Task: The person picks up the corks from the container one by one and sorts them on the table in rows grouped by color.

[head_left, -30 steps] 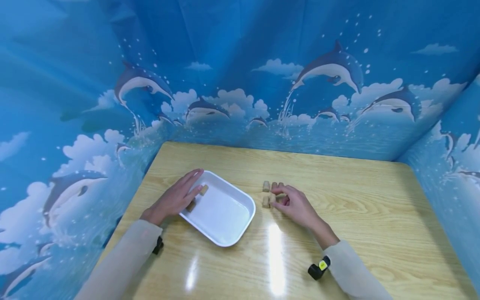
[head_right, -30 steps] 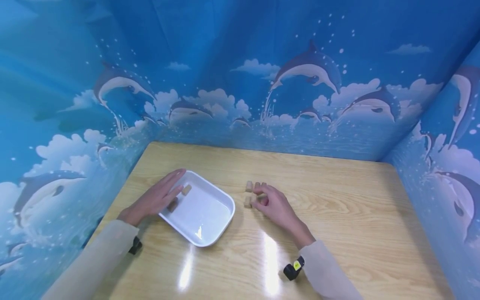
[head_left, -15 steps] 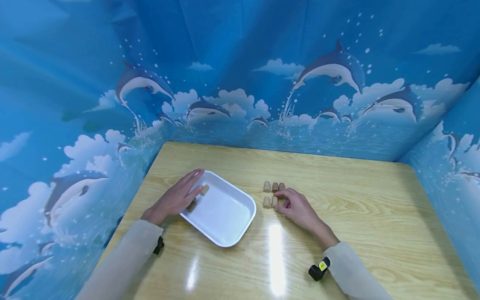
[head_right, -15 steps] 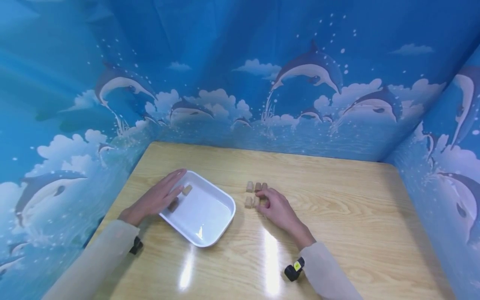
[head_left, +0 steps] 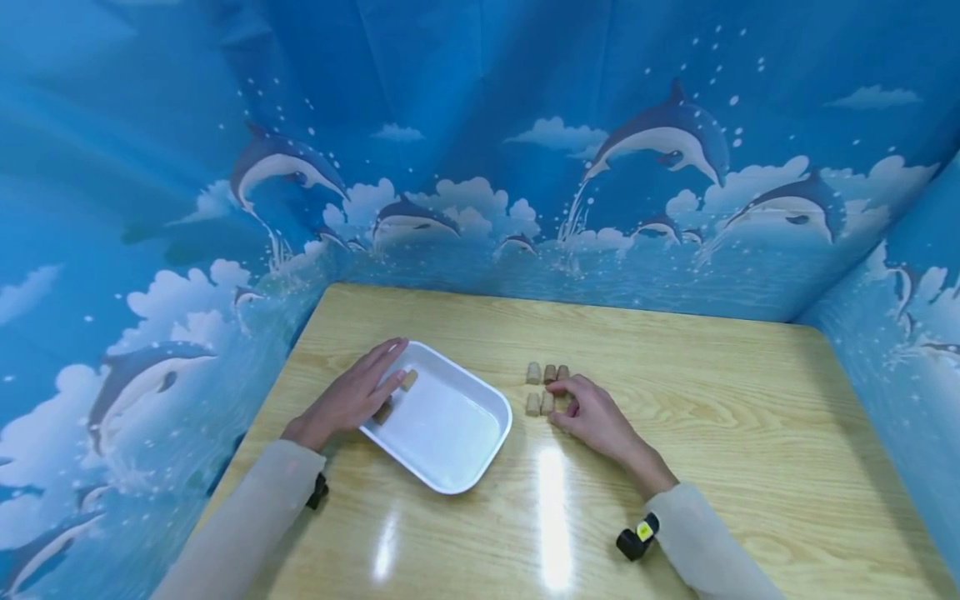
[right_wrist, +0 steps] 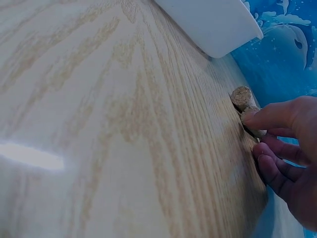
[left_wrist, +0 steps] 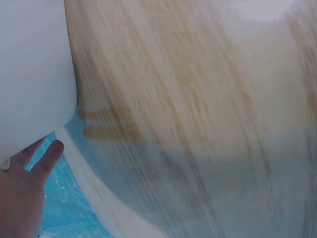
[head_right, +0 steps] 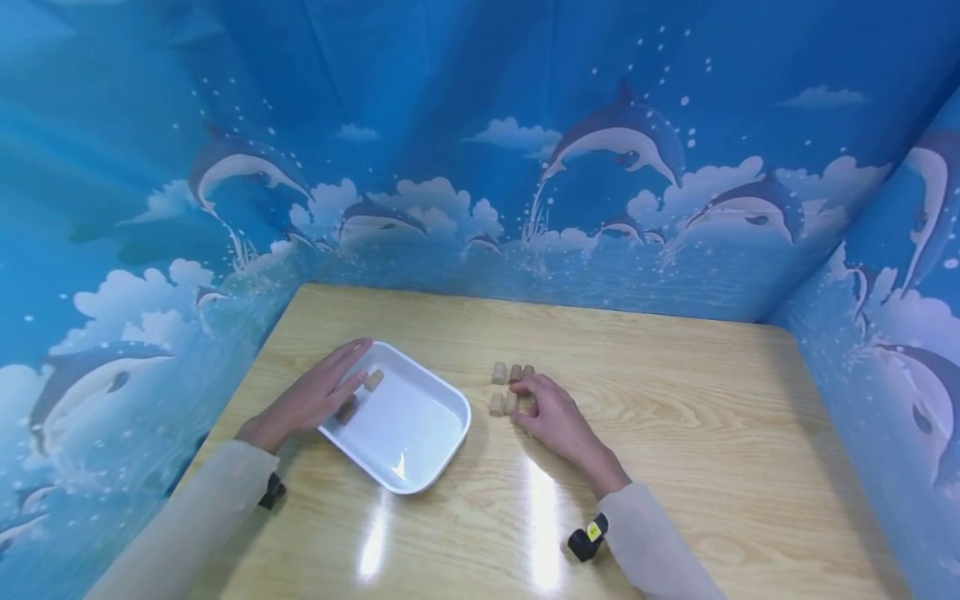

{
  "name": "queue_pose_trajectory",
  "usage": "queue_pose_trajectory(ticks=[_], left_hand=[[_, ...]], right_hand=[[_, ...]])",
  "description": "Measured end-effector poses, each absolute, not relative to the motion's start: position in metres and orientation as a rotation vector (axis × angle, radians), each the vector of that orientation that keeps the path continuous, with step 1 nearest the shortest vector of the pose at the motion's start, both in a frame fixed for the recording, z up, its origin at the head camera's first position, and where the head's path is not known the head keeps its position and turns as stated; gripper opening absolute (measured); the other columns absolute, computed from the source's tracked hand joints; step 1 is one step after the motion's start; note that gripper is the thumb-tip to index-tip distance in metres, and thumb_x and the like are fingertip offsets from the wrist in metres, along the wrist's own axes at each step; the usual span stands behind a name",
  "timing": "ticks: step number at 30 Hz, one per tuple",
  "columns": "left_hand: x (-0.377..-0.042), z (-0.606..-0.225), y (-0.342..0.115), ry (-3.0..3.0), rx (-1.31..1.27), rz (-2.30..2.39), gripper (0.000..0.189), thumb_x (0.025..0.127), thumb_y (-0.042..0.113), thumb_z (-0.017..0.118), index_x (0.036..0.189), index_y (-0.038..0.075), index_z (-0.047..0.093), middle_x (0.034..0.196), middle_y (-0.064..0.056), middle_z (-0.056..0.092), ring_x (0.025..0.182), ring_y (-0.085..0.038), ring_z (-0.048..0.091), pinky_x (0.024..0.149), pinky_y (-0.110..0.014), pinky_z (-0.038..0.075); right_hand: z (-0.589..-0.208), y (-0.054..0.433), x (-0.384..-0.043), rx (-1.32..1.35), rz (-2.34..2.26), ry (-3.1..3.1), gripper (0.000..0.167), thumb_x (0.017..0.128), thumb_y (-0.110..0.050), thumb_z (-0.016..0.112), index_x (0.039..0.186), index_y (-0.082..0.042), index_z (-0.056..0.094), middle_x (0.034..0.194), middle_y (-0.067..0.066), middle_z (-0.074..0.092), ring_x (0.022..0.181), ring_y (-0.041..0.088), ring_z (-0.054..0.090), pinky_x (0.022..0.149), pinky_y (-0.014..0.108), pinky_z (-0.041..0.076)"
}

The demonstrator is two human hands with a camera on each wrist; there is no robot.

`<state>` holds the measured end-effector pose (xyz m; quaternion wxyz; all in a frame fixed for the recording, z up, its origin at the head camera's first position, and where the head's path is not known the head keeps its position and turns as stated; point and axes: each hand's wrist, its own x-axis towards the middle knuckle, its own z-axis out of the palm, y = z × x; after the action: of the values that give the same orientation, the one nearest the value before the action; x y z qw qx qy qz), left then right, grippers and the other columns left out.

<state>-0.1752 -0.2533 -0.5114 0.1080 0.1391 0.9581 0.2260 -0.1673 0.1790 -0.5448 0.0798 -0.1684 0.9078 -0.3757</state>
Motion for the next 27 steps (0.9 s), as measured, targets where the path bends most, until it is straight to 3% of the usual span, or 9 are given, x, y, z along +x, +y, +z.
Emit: queue_pose_trajectory(ticks=[27], left_hand=[[-0.1754, -0.5111, -0.2547, 2.812, 0.436, 0.706, 0.071, 0.117, 0.059, 0.03, 0.177, 0.026, 0.013, 0.184, -0.008, 0.016, 0.169, -0.038, 0.019, 0.135, -0.063, 0.023]], right_hand=[[-0.5413, 0.1779, -0.1624, -0.487, -1.166, 2.735, 0.046, 0.098, -0.022, 0.083, 0.14, -0.008, 0.071, 0.118, 0.008, 0.069, 0.083, 0.011, 0.06, 0.068, 0.026, 0.053]])
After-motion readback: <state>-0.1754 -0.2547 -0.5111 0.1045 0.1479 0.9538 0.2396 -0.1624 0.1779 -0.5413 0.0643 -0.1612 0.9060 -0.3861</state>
